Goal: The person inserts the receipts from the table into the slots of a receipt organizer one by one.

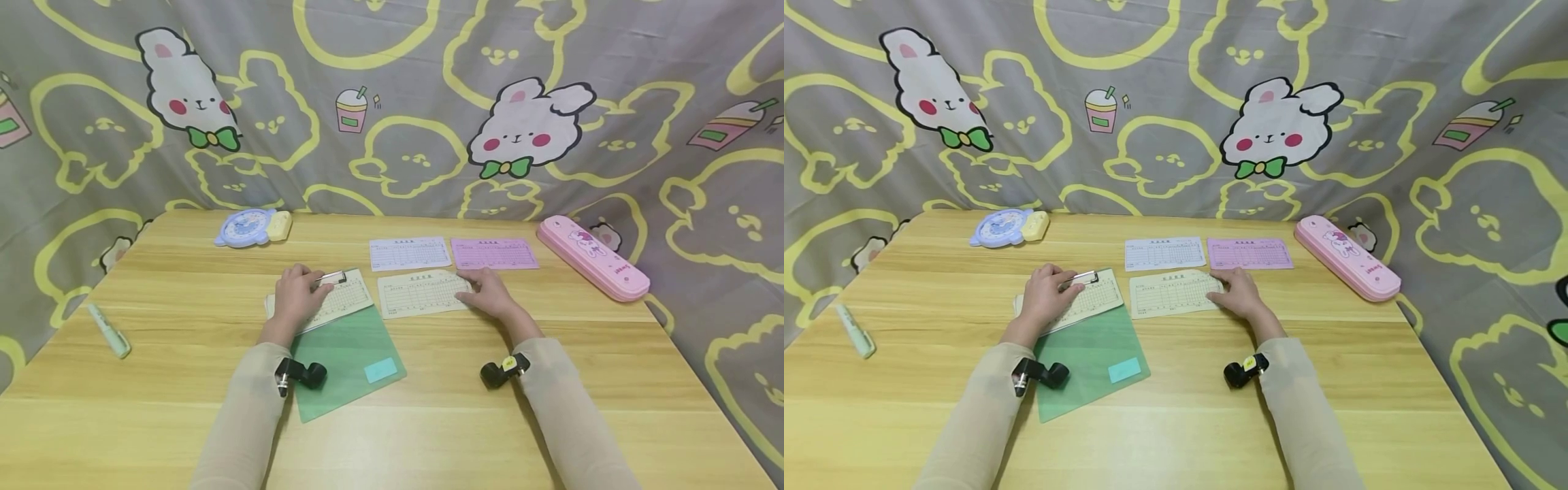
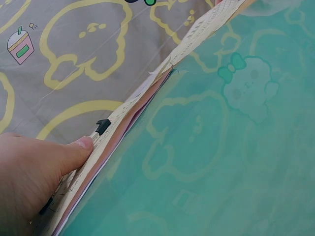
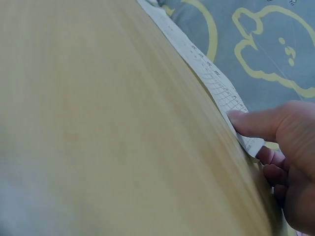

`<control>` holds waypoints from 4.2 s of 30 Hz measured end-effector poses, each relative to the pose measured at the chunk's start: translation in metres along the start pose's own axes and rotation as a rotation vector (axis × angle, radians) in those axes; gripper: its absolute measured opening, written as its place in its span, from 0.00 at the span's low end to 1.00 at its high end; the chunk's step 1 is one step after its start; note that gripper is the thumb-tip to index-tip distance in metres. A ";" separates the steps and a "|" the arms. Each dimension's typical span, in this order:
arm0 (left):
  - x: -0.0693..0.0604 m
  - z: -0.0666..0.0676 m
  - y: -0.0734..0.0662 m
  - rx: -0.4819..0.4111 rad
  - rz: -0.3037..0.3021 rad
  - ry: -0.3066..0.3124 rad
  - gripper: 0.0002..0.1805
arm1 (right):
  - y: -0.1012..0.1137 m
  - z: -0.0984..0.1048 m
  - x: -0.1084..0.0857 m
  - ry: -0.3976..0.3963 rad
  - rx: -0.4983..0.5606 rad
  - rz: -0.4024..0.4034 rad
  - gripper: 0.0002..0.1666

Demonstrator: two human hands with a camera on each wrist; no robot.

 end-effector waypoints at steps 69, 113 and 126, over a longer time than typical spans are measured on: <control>0.000 -0.002 0.003 -0.018 0.035 0.020 0.23 | 0.060 0.003 0.001 -0.012 0.462 0.003 0.20; 0.000 0.000 -0.006 0.102 0.036 0.052 0.22 | 0.122 -0.115 0.031 0.223 0.572 -0.067 0.19; 0.001 0.000 -0.006 0.108 0.039 0.056 0.22 | 0.117 -0.129 0.037 0.218 0.613 -0.180 0.19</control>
Point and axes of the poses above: each hand's wrist, its own x-axis towards the middle knuckle, its own z-axis out of the back of the hand, y = z × x, the point moved 10 cm from there along x, towards the middle knuckle, and after that the axes turned 4 degrees about z, right-handed, at the moved point
